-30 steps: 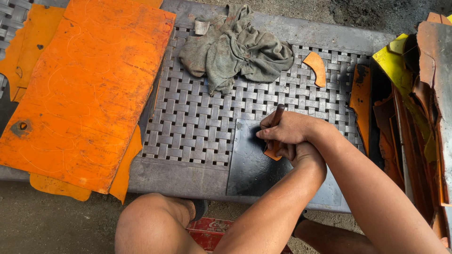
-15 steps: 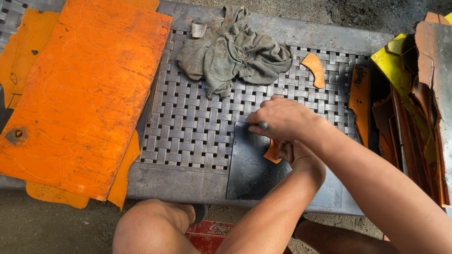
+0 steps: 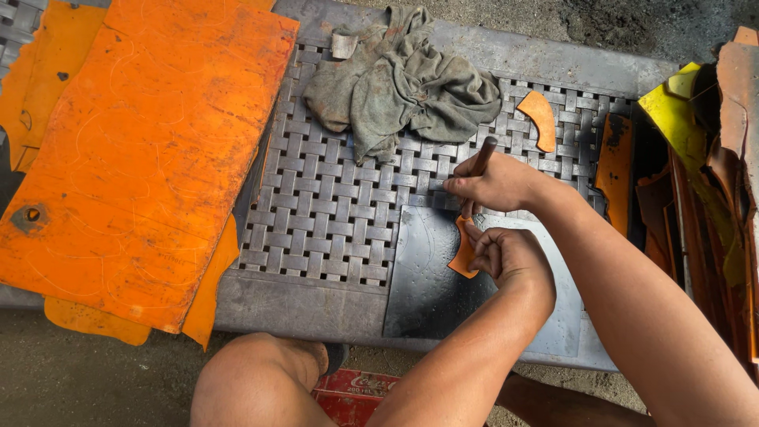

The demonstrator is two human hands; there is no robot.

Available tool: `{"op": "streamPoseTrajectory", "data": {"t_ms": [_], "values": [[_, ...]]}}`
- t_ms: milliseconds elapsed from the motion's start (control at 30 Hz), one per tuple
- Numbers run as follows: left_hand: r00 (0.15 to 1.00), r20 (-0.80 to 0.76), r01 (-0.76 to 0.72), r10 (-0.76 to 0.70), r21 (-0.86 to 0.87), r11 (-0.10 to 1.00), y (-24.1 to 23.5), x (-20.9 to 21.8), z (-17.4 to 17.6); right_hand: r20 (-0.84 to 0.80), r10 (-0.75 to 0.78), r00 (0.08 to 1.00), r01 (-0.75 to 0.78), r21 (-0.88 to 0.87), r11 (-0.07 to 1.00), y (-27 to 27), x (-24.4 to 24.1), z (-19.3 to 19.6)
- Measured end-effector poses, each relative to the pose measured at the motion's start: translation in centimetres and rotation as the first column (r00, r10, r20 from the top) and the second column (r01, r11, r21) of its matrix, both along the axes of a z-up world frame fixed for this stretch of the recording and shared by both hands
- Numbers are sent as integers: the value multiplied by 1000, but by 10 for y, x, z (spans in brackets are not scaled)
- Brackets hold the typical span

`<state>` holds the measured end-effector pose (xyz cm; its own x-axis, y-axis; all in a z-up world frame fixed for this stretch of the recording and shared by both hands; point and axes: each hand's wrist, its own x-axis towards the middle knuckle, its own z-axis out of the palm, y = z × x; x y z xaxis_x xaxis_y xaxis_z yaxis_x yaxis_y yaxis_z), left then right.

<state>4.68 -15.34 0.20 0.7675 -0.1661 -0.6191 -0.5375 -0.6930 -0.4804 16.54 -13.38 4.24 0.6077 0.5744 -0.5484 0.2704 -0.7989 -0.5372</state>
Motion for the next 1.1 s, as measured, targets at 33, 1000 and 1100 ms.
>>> {"op": "streamPoseTrajectory", "data": {"t_ms": [33,1000,1100], "values": [[1000,-2,1,-1,2,1000,1,0,2,26,50,998,-50,-13,999,3,0,1],[933,37,-256,358,-633,731,104,-127,15,531,-772,351,775,298,557,-149,-215,-31],[869,133,-239,477,-732,638,126,-132,10,633,-712,304,644,415,643,-141,-232,-41]]}}
